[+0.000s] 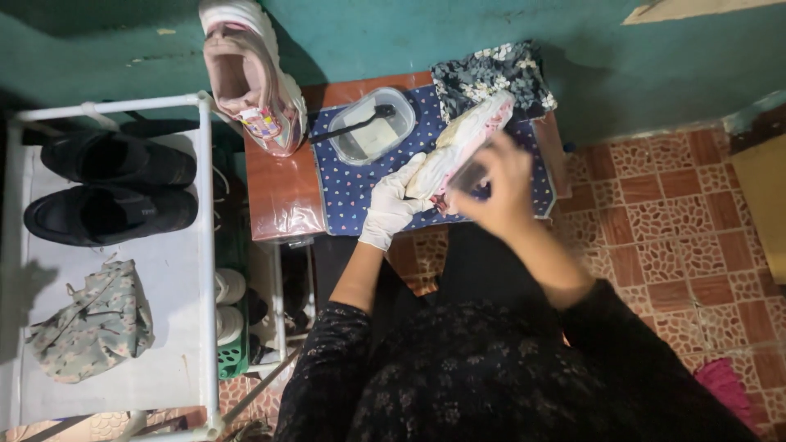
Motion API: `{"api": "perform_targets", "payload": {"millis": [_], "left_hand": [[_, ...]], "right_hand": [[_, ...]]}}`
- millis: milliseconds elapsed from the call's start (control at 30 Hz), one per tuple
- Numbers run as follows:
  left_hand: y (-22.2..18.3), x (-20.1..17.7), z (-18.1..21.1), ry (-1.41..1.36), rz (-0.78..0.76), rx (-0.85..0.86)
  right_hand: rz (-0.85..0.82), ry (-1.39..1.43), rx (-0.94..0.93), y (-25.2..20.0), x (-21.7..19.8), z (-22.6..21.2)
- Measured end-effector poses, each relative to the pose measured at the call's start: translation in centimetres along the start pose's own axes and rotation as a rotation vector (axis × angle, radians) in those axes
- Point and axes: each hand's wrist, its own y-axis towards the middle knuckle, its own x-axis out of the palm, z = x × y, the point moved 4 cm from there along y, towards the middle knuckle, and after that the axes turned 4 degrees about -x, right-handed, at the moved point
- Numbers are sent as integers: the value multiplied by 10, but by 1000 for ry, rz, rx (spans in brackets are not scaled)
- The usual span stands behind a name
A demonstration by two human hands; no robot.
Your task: Applying a white sealant or adhesive to the sole of a sneaker using a small brush and smoothing it by hand.
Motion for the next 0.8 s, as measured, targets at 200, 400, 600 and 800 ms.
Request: {"api": "perform_targets", "payload": {"millis": [200,400,600,800], "left_hand": [[-1,-2,2,-14,-7,1],[-5,-3,10,9,-6,-4],[-1,-1,0,15,-13,42],[-2,-1,-11,-64,11,40]], "right_hand": [[76,18,49,-6,4,49],[-45,123,24,-10,16,-7],[87,172,43,12,33,-1],[32,2,50,17,19,-11]]}}
